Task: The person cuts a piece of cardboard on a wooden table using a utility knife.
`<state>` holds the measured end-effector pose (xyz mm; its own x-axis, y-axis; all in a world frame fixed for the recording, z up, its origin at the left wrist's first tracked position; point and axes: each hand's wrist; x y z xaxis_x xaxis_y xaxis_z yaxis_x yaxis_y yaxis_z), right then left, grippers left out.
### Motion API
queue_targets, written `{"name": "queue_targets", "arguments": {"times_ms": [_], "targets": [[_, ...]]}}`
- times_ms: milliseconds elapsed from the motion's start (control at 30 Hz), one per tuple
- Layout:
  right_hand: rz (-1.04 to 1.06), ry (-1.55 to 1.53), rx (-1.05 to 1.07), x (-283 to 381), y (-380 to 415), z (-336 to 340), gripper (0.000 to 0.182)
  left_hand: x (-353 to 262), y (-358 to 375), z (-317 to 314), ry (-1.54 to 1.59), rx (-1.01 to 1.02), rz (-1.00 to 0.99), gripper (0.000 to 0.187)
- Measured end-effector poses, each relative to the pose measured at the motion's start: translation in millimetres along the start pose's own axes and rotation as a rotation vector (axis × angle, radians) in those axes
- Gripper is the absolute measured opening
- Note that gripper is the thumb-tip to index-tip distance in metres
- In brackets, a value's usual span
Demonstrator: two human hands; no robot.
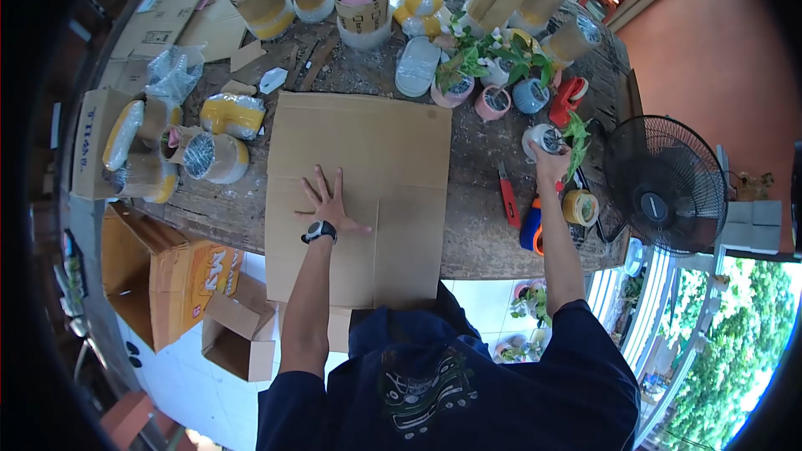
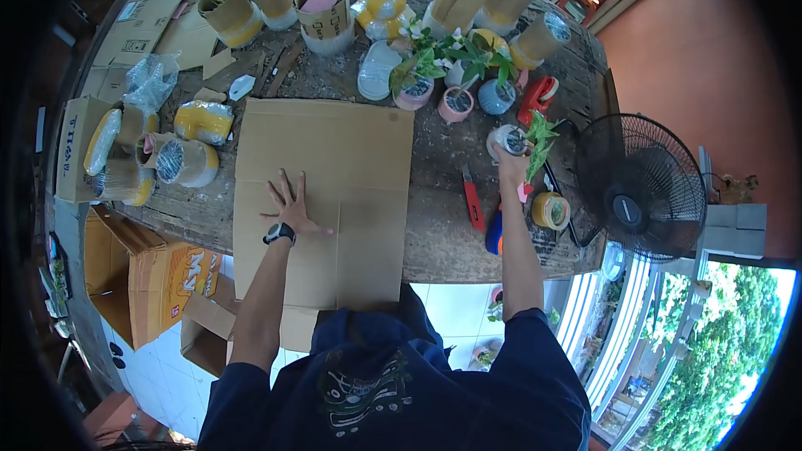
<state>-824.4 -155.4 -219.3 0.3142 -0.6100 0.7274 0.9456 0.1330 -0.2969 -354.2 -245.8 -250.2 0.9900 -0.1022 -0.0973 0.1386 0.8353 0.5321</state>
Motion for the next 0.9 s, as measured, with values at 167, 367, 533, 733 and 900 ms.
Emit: {"name": "queue_targets", "arguments": {"times_ms": [167, 367, 533, 733, 900], "targets": [[-0.073, 0.136, 0.142, -15, -28, -25, 0.109, -5, 2, 8, -0.007, 0.011, 0.020, 0.158], [-0.044, 0.042, -0.004, -31, -11, -36, 0.100, -4, -3, 0, -0.026, -0.001, 0.018, 0.160], [0.098, 0.161, -0.004, -12, 46, -35, 0.075, -7, -4, 2, -0.030, 0.010, 0.028, 0.161], [0.297, -0.152, -0.036, 20, 1, -97, 0.076, -8, -6, 3, -0.032, 0.033, 0.039, 0.161], [-0.058, 0.172, 0.073, 44, -62, -134, 0.097, -8, -5, 4, -0.016, 0.031, 0.044, 0.160]]}}
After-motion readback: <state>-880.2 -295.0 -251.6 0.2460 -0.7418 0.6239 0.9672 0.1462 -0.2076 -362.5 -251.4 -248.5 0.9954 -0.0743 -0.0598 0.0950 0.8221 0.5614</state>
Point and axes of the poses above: each hand's wrist, its own y-axis away from the middle knuckle, its own z-axis out of the back of the hand, x = y × z, and after that the axes turned 12 degrees about -x, right-handed
